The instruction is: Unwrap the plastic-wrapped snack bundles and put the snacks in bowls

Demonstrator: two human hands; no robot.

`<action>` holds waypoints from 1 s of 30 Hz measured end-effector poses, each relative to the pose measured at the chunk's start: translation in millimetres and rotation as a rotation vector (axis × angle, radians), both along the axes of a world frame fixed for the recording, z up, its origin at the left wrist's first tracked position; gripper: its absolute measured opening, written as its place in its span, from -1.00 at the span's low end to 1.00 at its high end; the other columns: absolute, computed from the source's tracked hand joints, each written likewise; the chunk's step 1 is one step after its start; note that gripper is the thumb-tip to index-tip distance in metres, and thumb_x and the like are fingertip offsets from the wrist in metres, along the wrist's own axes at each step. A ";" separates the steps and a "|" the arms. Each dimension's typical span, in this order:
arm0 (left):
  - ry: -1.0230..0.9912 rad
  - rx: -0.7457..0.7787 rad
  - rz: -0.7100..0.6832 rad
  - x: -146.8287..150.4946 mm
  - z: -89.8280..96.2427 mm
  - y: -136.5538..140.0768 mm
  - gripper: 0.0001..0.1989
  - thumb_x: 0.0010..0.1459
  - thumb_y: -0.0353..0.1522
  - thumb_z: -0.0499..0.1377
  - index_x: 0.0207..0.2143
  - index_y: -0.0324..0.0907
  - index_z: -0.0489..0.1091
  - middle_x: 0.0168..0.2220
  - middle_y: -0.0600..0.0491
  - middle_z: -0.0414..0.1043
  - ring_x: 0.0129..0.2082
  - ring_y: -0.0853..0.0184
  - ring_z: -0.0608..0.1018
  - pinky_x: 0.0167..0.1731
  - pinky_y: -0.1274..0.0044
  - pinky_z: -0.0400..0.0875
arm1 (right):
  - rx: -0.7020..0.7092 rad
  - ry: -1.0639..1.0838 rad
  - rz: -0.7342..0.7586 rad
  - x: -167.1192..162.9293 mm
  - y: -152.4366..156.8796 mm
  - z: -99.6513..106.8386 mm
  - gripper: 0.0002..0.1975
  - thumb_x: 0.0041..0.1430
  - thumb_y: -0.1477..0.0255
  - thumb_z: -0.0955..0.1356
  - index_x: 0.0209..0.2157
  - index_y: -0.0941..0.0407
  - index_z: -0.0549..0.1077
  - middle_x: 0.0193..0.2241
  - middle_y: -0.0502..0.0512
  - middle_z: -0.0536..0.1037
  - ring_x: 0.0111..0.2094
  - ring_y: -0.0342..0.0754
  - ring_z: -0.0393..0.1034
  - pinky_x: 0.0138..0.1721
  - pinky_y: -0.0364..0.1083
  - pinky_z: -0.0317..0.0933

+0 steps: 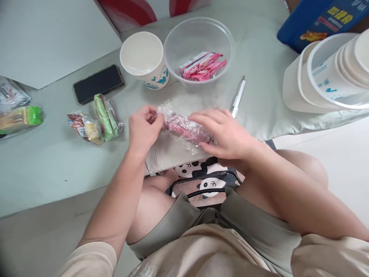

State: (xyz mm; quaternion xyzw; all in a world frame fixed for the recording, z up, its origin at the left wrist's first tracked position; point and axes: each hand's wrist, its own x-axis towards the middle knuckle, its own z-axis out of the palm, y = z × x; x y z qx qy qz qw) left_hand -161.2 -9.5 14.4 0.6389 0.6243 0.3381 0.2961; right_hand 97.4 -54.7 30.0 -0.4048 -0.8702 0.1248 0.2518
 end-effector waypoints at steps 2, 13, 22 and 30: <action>-0.012 0.001 0.021 -6.5 -1.2 2.1 -0.95 0.13 -0.38 0.19 -0.40 -0.10 0.35 -0.57 0.19 0.42 -0.55 0.39 0.45 -0.46 0.52 0.27 | -0.023 -0.057 0.012 -6.1 -3.7 -0.7 -0.63 0.21 0.38 0.30 0.05 0.00 0.49 -0.17 0.13 0.63 -0.12 0.10 0.51 0.01 0.14 0.27; 0.055 0.014 0.202 -40.5 2.8 16.8 -0.82 -0.01 -0.54 0.15 -0.37 -0.08 0.37 -0.72 0.28 0.15 -0.68 0.38 0.26 -0.48 0.46 0.24 | 0.040 -0.080 -0.162 35.1 14.5 -5.5 -0.81 0.07 0.55 0.30 -0.43 0.01 0.51 -0.44 0.04 0.50 -0.29 0.05 0.39 -0.14 0.11 0.12; 0.151 0.303 -0.241 -44.4 14.8 6.4 -0.76 -0.03 -0.32 0.30 -0.24 -0.06 0.43 -0.23 0.03 0.47 -0.15 0.19 0.55 -0.02 0.33 0.46 | 0.010 -0.122 -0.218 46.9 10.0 -8.8 -0.77 0.12 0.19 0.46 -0.18 -0.09 0.61 -0.01 0.21 0.57 0.00 0.31 0.37 -0.07 0.27 0.20; 0.398 0.204 -0.608 -17.4 26.2 -16.1 -0.43 -0.17 -0.26 0.48 -0.03 -0.03 0.49 0.18 -0.07 0.42 0.28 -0.04 0.37 0.34 0.10 0.18 | 0.039 0.295 -0.394 19.3 18.4 7.6 -0.76 0.28 0.28 0.35 -0.43 0.04 0.53 -0.39 0.09 0.63 -0.33 0.03 0.52 -0.22 0.07 0.39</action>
